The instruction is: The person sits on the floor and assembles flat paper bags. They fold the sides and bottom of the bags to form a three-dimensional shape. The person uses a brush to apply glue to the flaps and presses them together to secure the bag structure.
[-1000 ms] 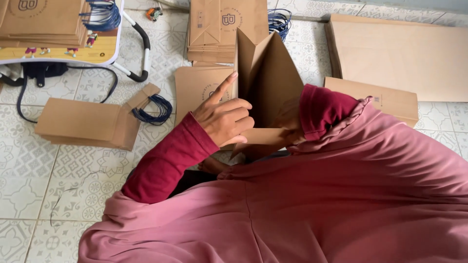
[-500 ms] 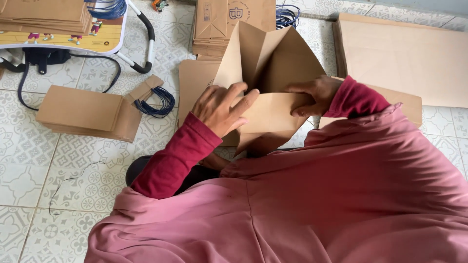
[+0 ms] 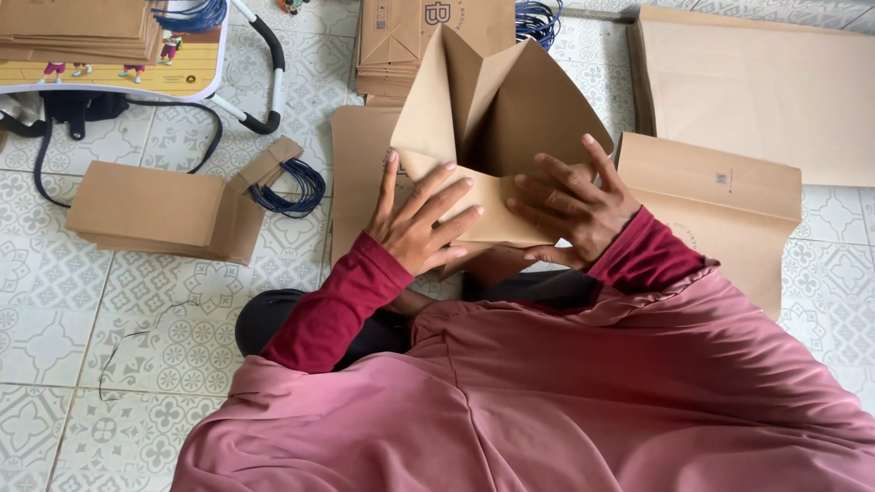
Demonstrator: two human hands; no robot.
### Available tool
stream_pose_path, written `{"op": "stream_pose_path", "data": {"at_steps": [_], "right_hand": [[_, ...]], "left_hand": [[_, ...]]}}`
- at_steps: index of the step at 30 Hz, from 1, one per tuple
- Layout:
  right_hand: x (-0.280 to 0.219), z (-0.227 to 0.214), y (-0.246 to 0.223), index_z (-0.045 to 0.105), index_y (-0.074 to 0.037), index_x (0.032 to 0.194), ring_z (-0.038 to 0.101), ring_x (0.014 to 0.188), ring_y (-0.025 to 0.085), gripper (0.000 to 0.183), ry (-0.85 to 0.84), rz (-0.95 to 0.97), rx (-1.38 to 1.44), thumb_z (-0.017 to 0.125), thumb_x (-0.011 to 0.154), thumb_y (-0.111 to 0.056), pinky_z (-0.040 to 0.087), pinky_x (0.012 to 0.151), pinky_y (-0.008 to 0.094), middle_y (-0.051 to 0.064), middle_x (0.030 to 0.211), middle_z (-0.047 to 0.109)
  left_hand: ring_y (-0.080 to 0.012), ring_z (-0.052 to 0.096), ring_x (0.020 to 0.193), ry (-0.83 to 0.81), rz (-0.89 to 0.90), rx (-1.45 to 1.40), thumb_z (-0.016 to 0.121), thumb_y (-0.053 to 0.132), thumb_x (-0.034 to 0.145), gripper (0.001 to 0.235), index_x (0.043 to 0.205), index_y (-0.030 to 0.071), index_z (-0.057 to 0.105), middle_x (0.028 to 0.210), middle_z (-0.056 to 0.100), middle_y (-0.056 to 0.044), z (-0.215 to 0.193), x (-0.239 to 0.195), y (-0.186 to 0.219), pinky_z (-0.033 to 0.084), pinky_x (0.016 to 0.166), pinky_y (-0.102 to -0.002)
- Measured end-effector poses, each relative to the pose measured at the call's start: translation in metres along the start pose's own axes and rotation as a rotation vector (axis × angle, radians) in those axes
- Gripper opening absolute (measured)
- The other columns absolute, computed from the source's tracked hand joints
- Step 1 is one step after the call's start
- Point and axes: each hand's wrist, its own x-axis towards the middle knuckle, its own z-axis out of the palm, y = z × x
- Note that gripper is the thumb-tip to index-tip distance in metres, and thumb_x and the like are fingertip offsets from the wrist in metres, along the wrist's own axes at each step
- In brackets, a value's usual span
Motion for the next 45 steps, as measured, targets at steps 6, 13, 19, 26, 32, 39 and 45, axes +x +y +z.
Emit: {"op": "stream_pose_path", "data": {"at_steps": [6,13,19,26,32,39,45], "right_hand": [[-0.006,0.016,0.0,0.077,-0.024,0.116,0.055,0.14,0.03,0.045,0.081,-0.07,0.024,0.049,0.102,-0.056,0.02,0.122,0.07,0.007,0.121,0.075],[-0.004,0.017,0.001,0.078,-0.023,0.111,0.062,0.13,0.028,0.033,0.153,-0.096,0.099,0.053,0.104,-0.043,0.023,0.12,0.072,0.004,0.115,0.076],[-0.004,0.024,0.003,0.08,-0.019,0.103,0.068,0.113,0.026,0.027,0.212,-0.112,0.197,0.057,0.104,-0.033,0.018,0.121,0.073,0.003,0.097,0.076],[0.022,0.038,-0.02,0.078,-0.019,0.094,0.067,0.096,0.02,0.033,0.275,-0.04,0.158,0.052,0.105,-0.036,0.023,0.12,0.071,0.0,0.086,0.071],[0.032,0.04,-0.026,0.077,-0.016,0.089,0.066,0.096,0.023,0.021,0.339,0.038,0.073,0.065,0.102,-0.028,0.03,0.118,0.07,0.002,0.084,0.068],[0.023,0.012,-0.011,0.077,-0.018,0.087,0.066,0.117,0.028,0.019,0.304,0.056,-0.031,0.069,0.1,-0.031,0.015,0.122,0.072,0.001,0.097,0.074],[0.045,0.028,-0.023,0.076,-0.017,0.088,0.068,0.106,0.024,0.026,0.332,0.052,0.054,0.064,0.102,-0.035,0.022,0.121,0.068,0.001,0.095,0.074]], "left_hand": [[-0.0302,0.018,0.157,-0.131,0.029,-0.022,0.065,0.046,0.096,0.034,0.122,0.025,0.07,0.166,0.035,-0.007,0.005,0.003,0.0,0.01,0.11,-0.084],[-0.0268,0.031,0.153,-0.014,0.072,-0.06,0.071,0.032,0.093,0.018,0.107,0.022,0.068,0.158,0.046,-0.006,0.012,0.007,0.001,0.013,0.112,-0.082],[-0.0239,0.051,0.139,0.175,0.038,-0.13,0.072,0.023,0.094,0.007,0.09,0.021,0.067,0.13,0.068,0.001,0.002,0.015,0.005,0.02,0.115,-0.077],[-0.0258,0.053,0.136,0.217,-0.013,-0.251,0.079,0.017,0.087,0.007,0.085,0.022,0.073,0.125,0.071,0.002,-0.002,0.025,0.003,0.015,0.114,-0.079],[-0.0276,0.053,0.135,0.211,-0.032,-0.212,0.087,0.019,0.081,0.015,0.079,0.023,0.073,0.124,0.072,0.004,-0.002,0.019,-0.018,0.012,0.115,-0.078],[-0.031,0.05,0.138,0.217,-0.075,-0.157,0.092,0.019,0.075,0.021,0.083,0.027,0.075,0.129,0.07,0.002,-0.008,0.018,-0.045,0.01,0.113,-0.079],[-0.0178,0.069,0.091,0.31,-0.057,-0.217,0.091,0.016,0.073,0.023,0.082,0.026,0.071,0.091,0.071,0.007,0.037,0.033,-0.006,0.03,0.115,-0.068]]}}
